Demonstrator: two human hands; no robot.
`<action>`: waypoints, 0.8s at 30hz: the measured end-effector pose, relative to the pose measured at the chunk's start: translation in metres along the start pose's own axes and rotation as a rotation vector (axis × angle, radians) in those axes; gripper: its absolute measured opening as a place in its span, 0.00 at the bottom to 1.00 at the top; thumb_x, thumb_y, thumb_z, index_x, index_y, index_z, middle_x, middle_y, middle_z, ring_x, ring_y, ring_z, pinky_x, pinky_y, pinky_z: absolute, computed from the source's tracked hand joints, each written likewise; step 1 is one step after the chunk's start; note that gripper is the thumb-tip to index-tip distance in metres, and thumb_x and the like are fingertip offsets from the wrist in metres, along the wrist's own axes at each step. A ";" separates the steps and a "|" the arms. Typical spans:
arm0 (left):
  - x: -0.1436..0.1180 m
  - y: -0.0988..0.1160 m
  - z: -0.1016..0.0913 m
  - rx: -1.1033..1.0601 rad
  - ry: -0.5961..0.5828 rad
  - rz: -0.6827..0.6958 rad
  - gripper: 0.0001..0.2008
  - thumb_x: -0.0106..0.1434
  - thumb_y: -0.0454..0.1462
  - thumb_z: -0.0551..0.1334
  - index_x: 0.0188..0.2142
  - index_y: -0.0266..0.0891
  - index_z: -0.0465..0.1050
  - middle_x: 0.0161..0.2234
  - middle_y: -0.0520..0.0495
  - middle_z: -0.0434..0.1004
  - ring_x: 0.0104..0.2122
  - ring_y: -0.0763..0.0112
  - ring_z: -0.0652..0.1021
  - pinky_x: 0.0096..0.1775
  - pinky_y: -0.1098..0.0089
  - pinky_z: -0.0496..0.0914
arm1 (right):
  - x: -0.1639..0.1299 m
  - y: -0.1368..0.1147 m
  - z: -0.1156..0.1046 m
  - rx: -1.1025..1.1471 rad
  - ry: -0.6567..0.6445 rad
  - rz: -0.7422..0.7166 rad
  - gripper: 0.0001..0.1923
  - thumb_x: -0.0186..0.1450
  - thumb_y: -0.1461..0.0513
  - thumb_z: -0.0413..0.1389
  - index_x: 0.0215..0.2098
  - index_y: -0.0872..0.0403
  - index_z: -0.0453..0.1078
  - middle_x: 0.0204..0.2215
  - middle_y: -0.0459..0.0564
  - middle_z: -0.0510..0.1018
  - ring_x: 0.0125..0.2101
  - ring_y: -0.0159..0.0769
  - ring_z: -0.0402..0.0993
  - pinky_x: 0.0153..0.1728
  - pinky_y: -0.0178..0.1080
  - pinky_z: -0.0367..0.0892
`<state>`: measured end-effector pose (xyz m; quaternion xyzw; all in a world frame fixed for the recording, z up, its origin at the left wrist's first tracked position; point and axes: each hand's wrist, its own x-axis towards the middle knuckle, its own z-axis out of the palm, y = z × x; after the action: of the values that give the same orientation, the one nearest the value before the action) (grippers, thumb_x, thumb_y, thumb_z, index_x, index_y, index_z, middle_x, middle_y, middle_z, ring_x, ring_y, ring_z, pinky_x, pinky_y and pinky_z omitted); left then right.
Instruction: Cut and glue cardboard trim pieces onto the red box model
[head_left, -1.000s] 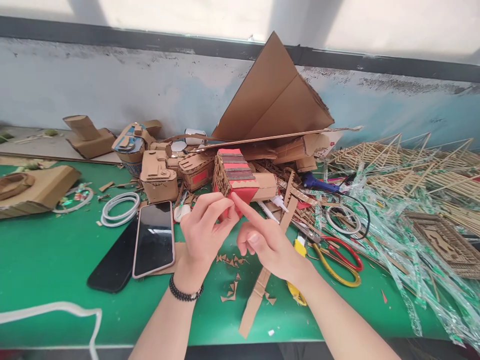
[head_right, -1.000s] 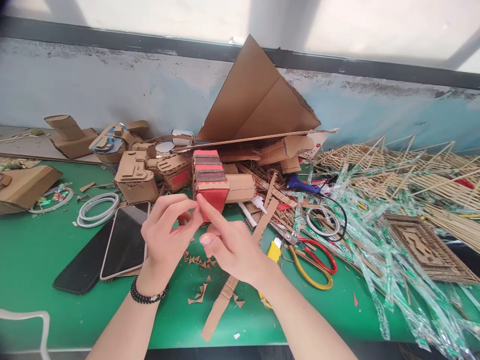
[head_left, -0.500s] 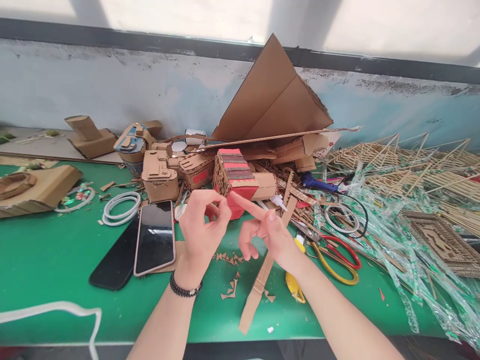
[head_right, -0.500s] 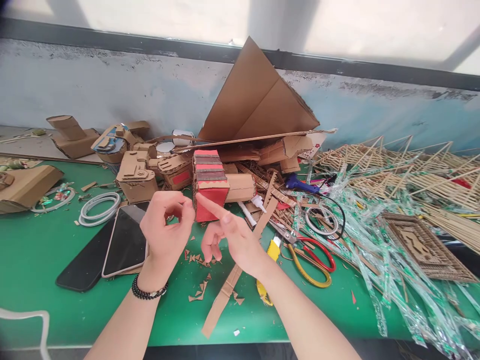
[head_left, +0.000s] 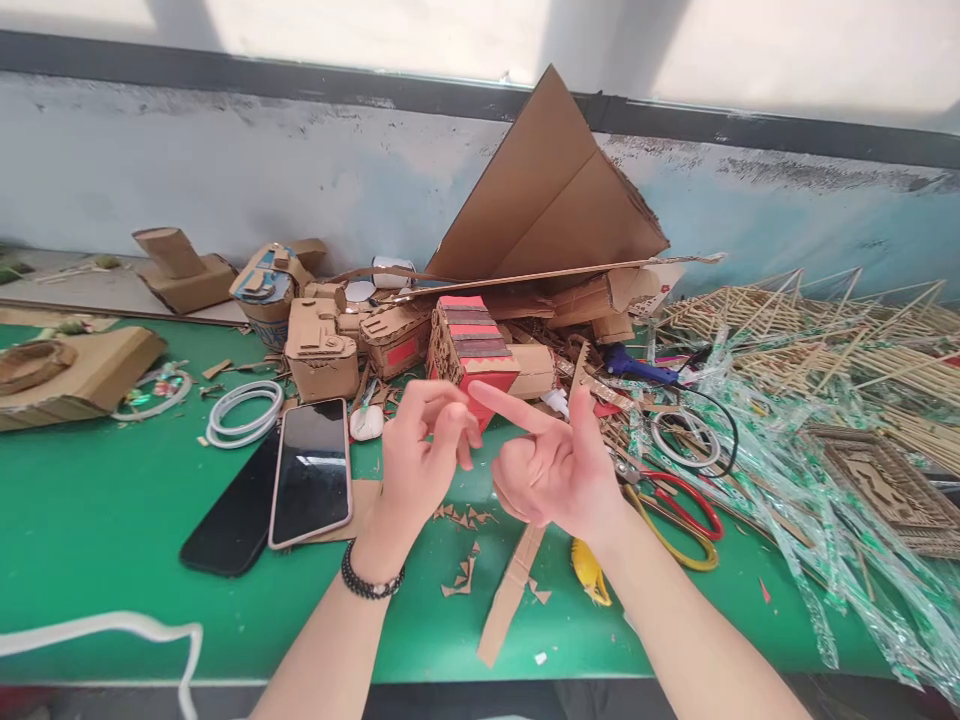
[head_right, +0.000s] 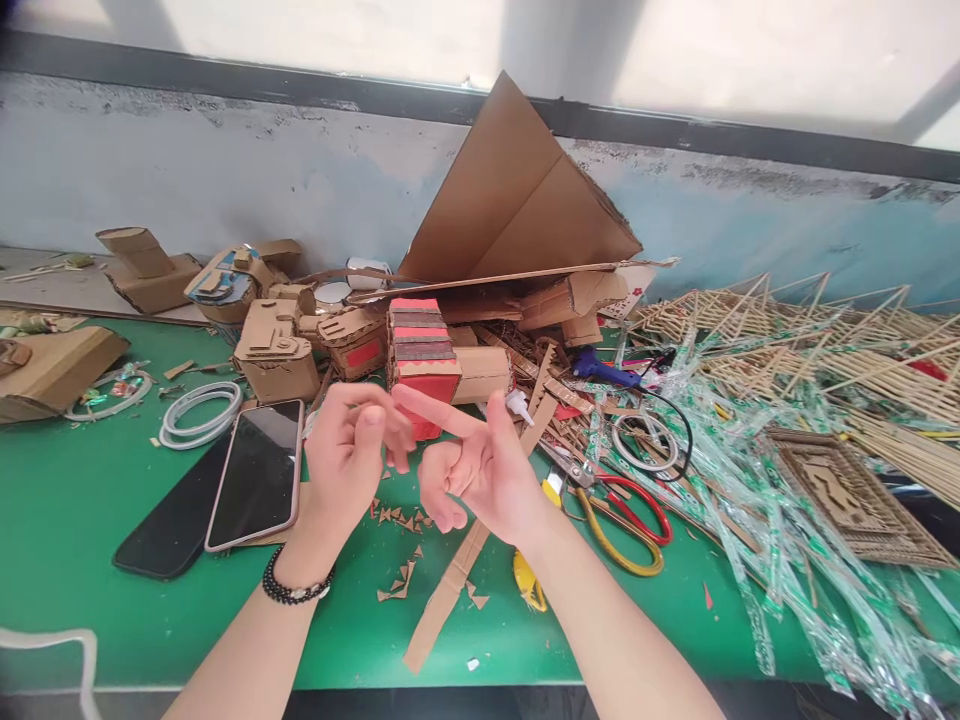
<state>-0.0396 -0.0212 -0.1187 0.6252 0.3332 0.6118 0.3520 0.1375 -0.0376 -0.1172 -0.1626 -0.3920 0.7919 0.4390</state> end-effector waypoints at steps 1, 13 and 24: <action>0.002 0.001 0.000 -0.105 -0.027 -0.030 0.15 0.75 0.52 0.62 0.49 0.45 0.71 0.26 0.55 0.80 0.17 0.75 0.76 0.19 0.74 0.68 | 0.000 0.001 -0.001 0.012 -0.020 0.002 0.49 0.75 0.33 0.38 0.79 0.56 0.51 0.17 0.44 0.77 0.14 0.32 0.65 0.19 0.33 0.62; 0.007 0.001 0.001 -0.285 -0.005 -0.189 0.16 0.72 0.50 0.67 0.35 0.43 0.70 0.20 0.60 0.67 0.12 0.79 0.71 0.14 0.79 0.62 | 0.004 0.011 0.004 -0.054 -0.223 0.103 0.48 0.73 0.32 0.41 0.79 0.51 0.52 0.25 0.46 0.83 0.17 0.31 0.69 0.24 0.35 0.66; 0.009 -0.003 -0.004 -0.464 -0.121 -0.248 0.19 0.67 0.53 0.71 0.35 0.42 0.72 0.18 0.61 0.65 0.13 0.76 0.75 0.16 0.79 0.68 | 0.002 0.010 -0.001 -0.071 -0.239 0.109 0.53 0.72 0.30 0.36 0.80 0.55 0.49 0.22 0.45 0.81 0.15 0.31 0.65 0.23 0.36 0.65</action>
<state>-0.0432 -0.0116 -0.1160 0.5176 0.2363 0.5856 0.5774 0.1321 -0.0385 -0.1253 -0.1038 -0.4600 0.8139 0.3394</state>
